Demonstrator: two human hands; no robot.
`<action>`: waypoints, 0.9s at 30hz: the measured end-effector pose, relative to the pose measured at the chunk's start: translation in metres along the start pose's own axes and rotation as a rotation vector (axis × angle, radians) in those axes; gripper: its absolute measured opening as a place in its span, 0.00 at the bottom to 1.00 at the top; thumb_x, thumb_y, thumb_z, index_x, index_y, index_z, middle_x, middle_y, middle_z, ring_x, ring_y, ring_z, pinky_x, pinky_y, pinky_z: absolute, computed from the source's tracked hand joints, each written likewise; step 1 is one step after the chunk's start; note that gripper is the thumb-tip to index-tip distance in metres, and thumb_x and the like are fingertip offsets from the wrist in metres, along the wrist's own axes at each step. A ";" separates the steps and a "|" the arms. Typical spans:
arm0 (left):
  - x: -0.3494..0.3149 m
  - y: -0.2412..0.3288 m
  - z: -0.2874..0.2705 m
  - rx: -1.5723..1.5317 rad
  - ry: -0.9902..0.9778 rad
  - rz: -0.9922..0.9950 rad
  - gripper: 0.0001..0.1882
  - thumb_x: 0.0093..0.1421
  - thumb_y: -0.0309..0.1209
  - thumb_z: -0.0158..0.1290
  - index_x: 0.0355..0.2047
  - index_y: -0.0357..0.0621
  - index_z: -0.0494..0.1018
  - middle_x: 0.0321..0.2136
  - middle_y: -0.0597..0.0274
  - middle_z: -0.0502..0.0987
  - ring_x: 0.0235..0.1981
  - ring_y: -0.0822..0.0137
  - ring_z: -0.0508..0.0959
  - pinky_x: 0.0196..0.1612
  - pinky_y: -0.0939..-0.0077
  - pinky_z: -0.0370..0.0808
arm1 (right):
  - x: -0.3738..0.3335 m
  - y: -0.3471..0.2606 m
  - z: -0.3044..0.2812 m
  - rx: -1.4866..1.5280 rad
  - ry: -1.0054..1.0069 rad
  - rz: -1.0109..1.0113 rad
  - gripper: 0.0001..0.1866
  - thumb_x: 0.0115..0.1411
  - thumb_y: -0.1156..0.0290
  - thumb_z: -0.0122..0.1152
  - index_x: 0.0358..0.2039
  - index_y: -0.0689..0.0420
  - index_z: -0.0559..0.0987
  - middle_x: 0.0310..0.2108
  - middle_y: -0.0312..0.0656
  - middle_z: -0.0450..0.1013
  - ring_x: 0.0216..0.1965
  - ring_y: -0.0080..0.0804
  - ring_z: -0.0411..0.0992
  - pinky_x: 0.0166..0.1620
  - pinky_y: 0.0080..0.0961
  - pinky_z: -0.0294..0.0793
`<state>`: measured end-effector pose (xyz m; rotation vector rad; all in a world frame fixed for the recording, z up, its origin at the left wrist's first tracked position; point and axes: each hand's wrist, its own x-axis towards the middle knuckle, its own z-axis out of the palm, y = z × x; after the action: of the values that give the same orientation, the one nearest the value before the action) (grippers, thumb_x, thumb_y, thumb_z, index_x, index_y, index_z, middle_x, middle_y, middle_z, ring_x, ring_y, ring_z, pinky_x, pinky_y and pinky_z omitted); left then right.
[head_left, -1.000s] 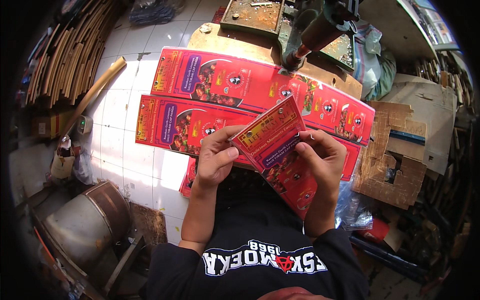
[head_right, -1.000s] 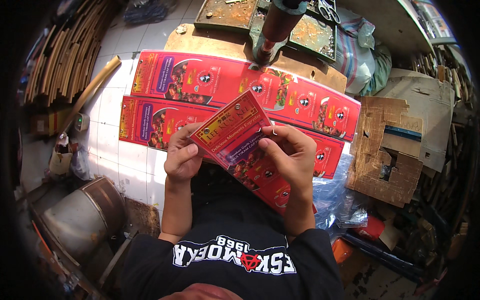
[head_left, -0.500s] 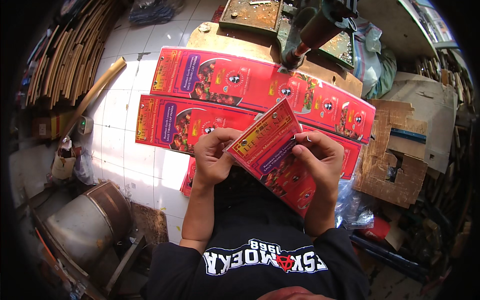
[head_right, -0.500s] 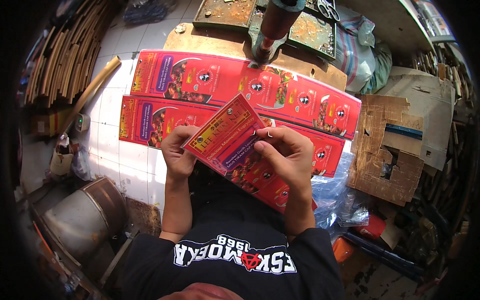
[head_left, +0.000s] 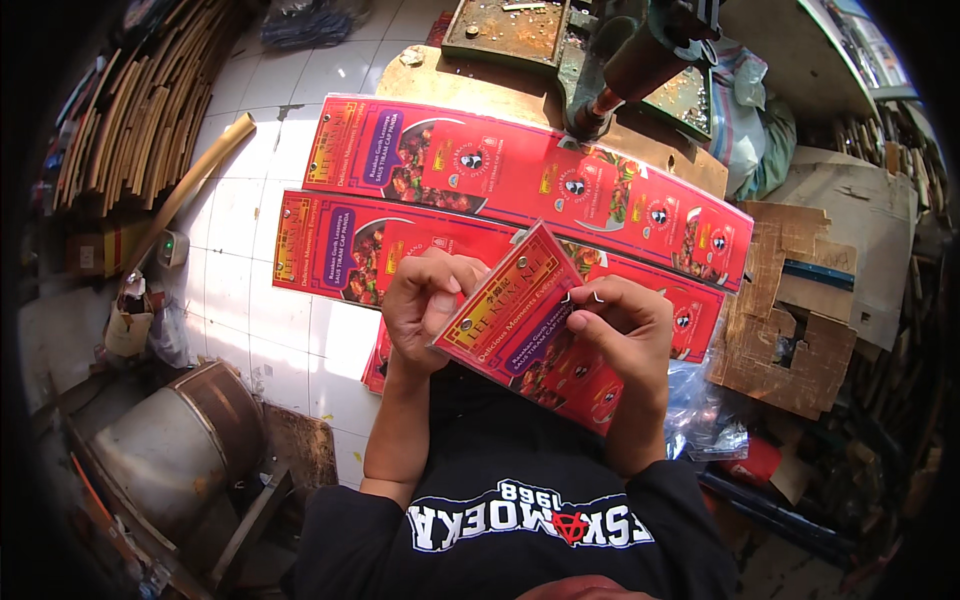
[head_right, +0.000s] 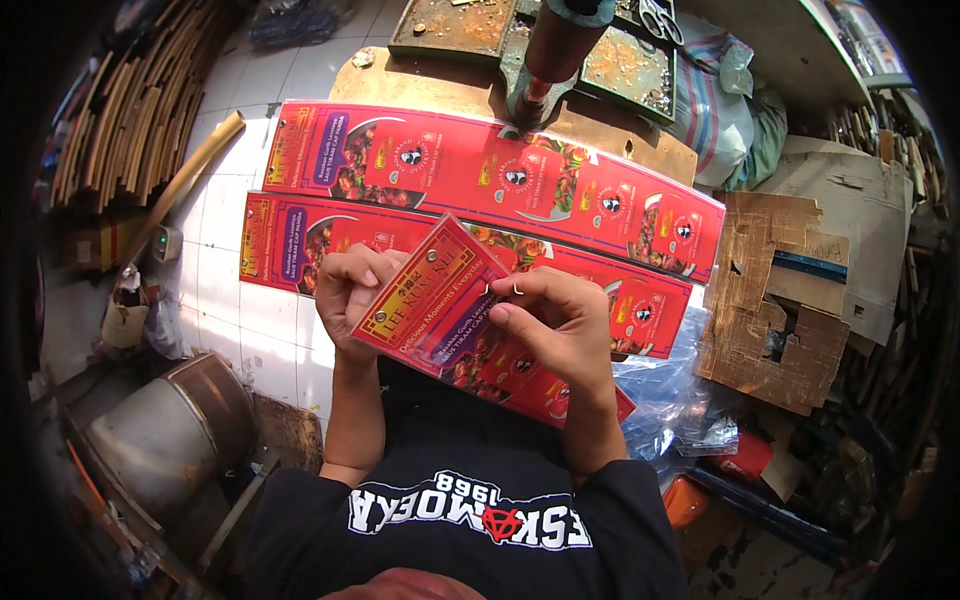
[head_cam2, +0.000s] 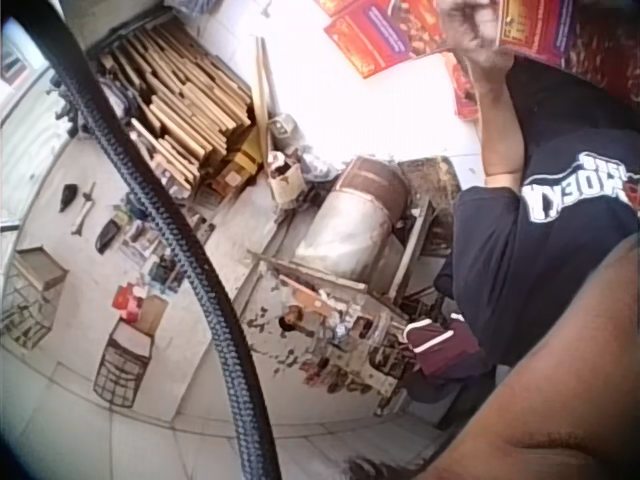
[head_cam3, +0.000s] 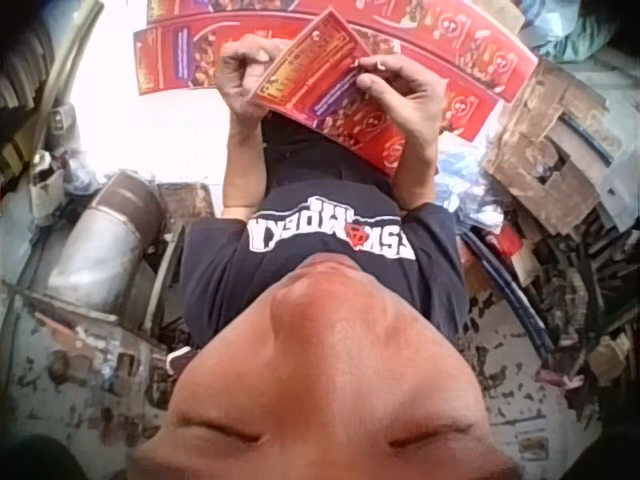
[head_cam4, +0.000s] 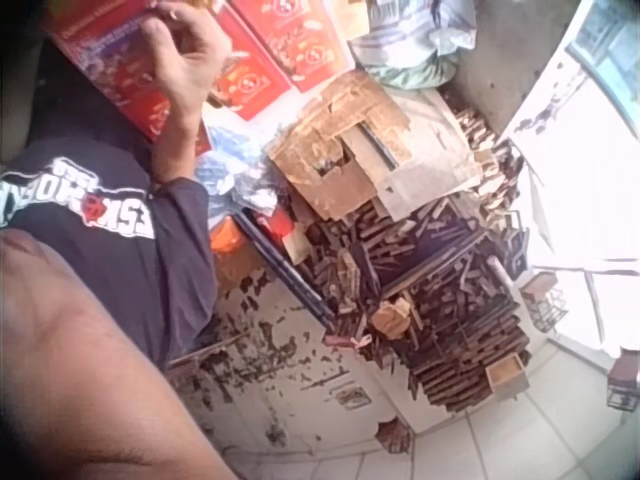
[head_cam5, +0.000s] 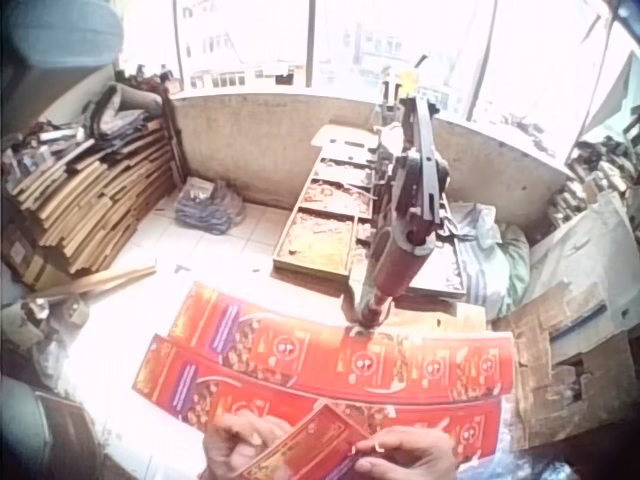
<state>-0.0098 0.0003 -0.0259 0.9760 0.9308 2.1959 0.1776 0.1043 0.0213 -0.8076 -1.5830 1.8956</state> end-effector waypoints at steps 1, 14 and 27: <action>0.001 0.000 0.002 -0.052 0.082 -0.026 0.03 0.66 0.24 0.43 0.38 0.38 0.64 0.23 0.60 0.72 0.29 0.67 0.77 0.42 0.63 0.75 | -0.001 0.000 0.001 0.007 -0.001 0.034 0.12 0.53 0.85 0.65 0.39 0.68 0.79 0.33 0.40 0.76 0.32 0.22 0.76 0.35 0.17 0.76; -0.003 0.021 0.005 -0.302 -0.155 -0.597 0.62 0.49 0.63 0.58 0.68 0.34 0.40 0.62 0.42 0.57 0.64 0.54 0.61 0.64 0.58 0.58 | 0.000 -0.003 0.011 -0.064 0.115 -0.125 0.11 0.53 0.84 0.66 0.38 0.67 0.80 0.30 0.37 0.76 0.31 0.17 0.75 0.32 0.13 0.73; -0.022 0.019 0.011 -0.187 -0.077 -0.639 0.31 0.60 0.20 0.47 0.64 0.32 0.54 0.56 0.49 0.68 0.57 0.62 0.69 0.60 0.67 0.65 | 0.008 -0.009 0.021 -0.408 0.143 -0.267 0.11 0.49 0.82 0.69 0.35 0.61 0.81 0.28 0.39 0.77 0.33 0.24 0.75 0.36 0.20 0.73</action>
<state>0.0076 -0.0224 -0.0147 0.5640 0.8367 1.6548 0.1574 0.0978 0.0319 -0.8257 -1.9074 1.3194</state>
